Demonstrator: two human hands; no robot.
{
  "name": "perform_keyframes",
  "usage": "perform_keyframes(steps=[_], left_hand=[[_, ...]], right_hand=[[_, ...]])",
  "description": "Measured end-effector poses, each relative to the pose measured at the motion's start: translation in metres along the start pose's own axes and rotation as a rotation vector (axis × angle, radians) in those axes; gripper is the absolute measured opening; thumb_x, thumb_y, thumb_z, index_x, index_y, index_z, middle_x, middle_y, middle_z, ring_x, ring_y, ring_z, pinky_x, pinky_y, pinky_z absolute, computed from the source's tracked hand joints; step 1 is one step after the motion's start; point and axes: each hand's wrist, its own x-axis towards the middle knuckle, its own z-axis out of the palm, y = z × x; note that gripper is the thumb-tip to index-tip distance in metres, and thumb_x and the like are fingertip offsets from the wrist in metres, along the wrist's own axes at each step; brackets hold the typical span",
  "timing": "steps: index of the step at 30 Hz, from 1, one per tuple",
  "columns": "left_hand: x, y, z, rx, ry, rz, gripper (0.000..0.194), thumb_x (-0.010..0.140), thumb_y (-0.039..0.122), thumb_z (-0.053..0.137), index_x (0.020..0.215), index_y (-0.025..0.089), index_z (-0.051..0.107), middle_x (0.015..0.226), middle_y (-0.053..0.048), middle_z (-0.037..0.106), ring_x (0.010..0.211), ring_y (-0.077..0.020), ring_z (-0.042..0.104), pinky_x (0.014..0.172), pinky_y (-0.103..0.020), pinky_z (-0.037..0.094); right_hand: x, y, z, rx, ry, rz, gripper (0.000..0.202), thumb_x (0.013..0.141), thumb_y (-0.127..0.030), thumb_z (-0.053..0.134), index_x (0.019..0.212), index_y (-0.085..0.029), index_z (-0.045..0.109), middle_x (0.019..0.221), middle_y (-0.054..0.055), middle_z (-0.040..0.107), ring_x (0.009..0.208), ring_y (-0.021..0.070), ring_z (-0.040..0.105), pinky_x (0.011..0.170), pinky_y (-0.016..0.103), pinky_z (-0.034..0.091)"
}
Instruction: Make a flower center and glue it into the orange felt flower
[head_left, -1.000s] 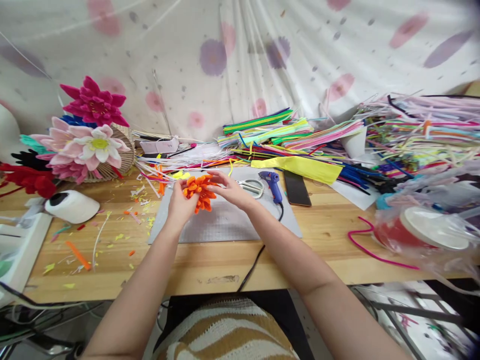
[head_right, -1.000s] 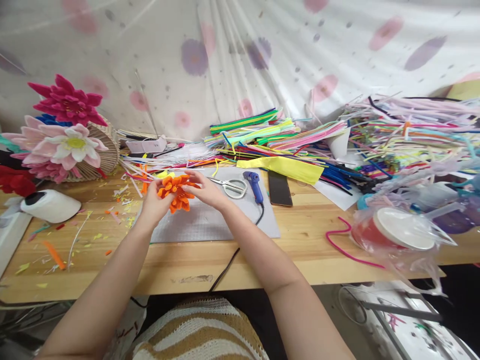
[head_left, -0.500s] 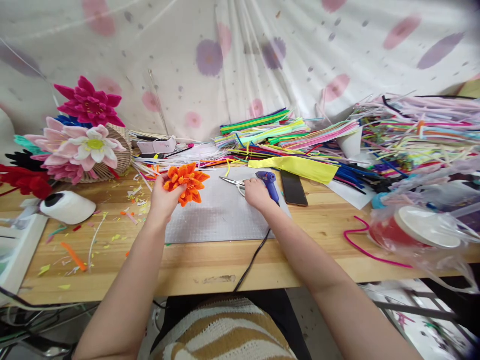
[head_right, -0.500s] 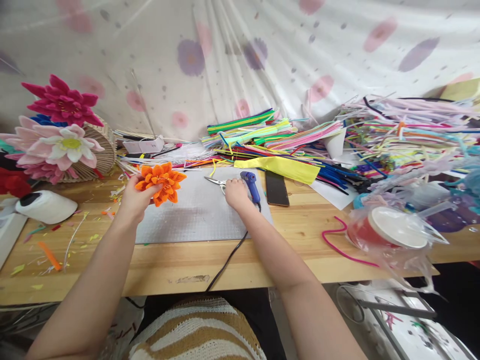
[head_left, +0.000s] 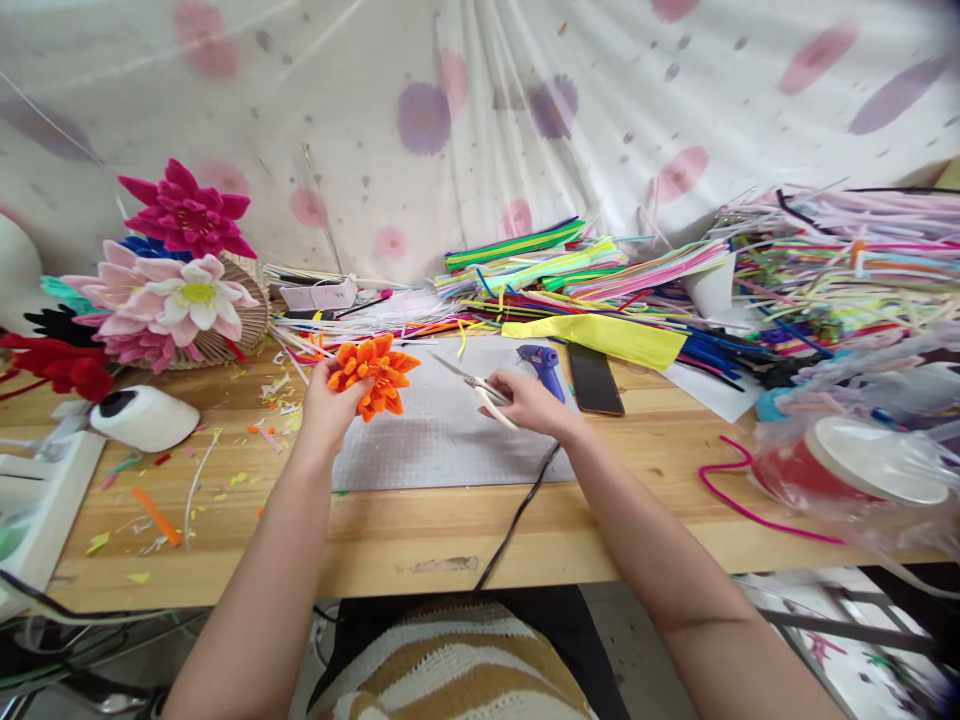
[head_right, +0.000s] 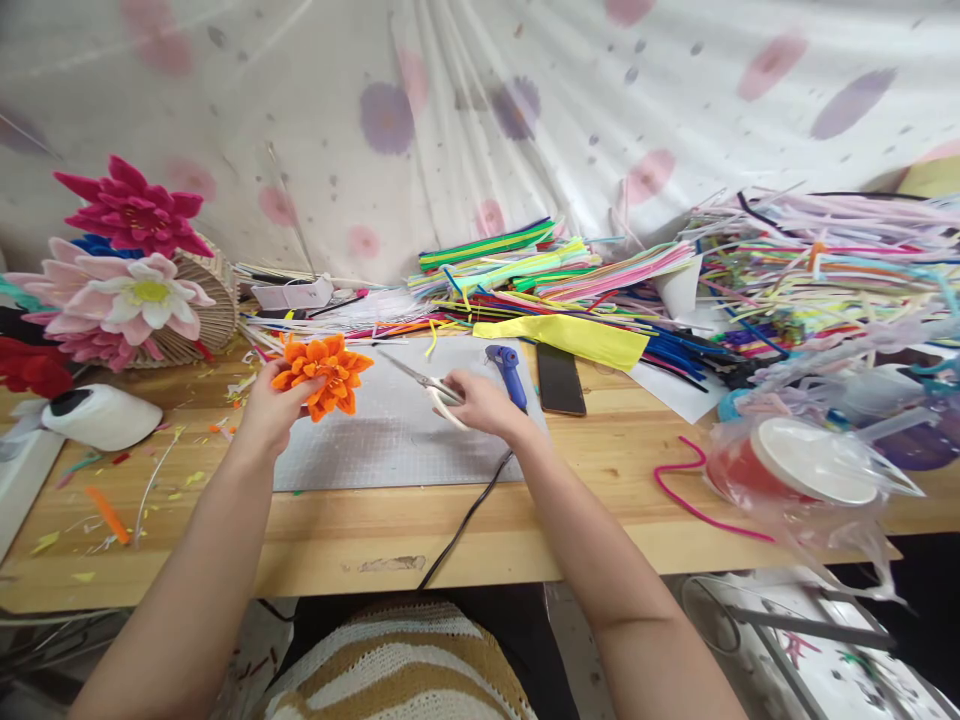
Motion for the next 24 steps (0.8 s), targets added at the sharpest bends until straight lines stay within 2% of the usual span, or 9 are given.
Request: perform_keyframes(steps=[2,4,8,13,19,24], left_hand=[[0.000,-0.002,-0.001,-0.002,-0.010,-0.002,0.047,0.052,0.020,0.075,0.091,0.019,0.050,0.093,-0.003,0.062,0.077,-0.0156,0.063,0.057,-0.024,0.051],[0.000,-0.003,-0.001,-0.004,-0.015,-0.008,0.047,0.051,0.020,0.075,0.091,0.019,0.050,0.092,-0.003,0.062,0.076,-0.0155,0.063,0.057,-0.025,0.051],[-0.001,-0.003,-0.003,-0.001,-0.009,0.003,0.044,0.052,0.020,0.075,0.089,0.019,0.051,0.092,-0.002,0.063,0.079,-0.0152,0.063,0.061,-0.025,0.051],[0.002,-0.008,-0.007,0.039,-0.006,0.058,0.043,0.052,0.020,0.075,0.089,0.020,0.053,0.091,-0.002,0.064,0.083,-0.0159,0.063,0.068,-0.027,0.051],[0.001,-0.015,-0.010,0.046,-0.101,0.126,0.044,0.052,0.028,0.076,0.091,0.020,0.055,0.091,-0.002,0.066,0.085,-0.0164,0.063,0.077,-0.031,0.050],[-0.004,-0.011,-0.011,0.046,-0.158,0.141,0.046,0.051,0.032,0.077,0.091,0.019,0.056,0.092,-0.003,0.066,0.086,-0.0183,0.064,0.080,-0.034,0.051]], right_hand=[[-0.002,-0.009,0.003,-0.101,0.096,-0.011,0.032,0.076,-0.048,0.056,0.091,-0.020,0.058,0.080,0.001,0.066,0.070,0.0136,0.056,0.060,0.022,0.032],[0.002,-0.017,0.007,-0.238,0.145,-0.049,0.032,0.077,-0.048,0.055,0.091,-0.020,0.060,0.080,0.002,0.067,0.073,0.0156,0.057,0.064,0.024,0.032],[0.012,-0.026,0.014,-0.424,0.140,-0.156,0.026,0.079,-0.040,0.053,0.095,-0.020,0.061,0.083,0.004,0.070,0.073,0.0165,0.059,0.070,0.027,0.031],[0.014,-0.039,0.009,-0.440,0.119,-0.236,0.026,0.080,-0.040,0.052,0.096,-0.022,0.060,0.084,0.003,0.070,0.076,0.0165,0.061,0.067,0.026,0.030],[0.017,-0.052,-0.001,-0.541,0.147,-0.161,0.028,0.081,-0.043,0.050,0.095,-0.022,0.061,0.088,0.004,0.070,0.077,0.0192,0.062,0.060,0.027,0.026],[0.020,-0.051,0.002,-0.455,0.138,-0.070,0.028,0.079,-0.047,0.051,0.093,-0.025,0.061,0.084,0.001,0.070,0.074,0.0176,0.062,0.057,0.026,0.024]])
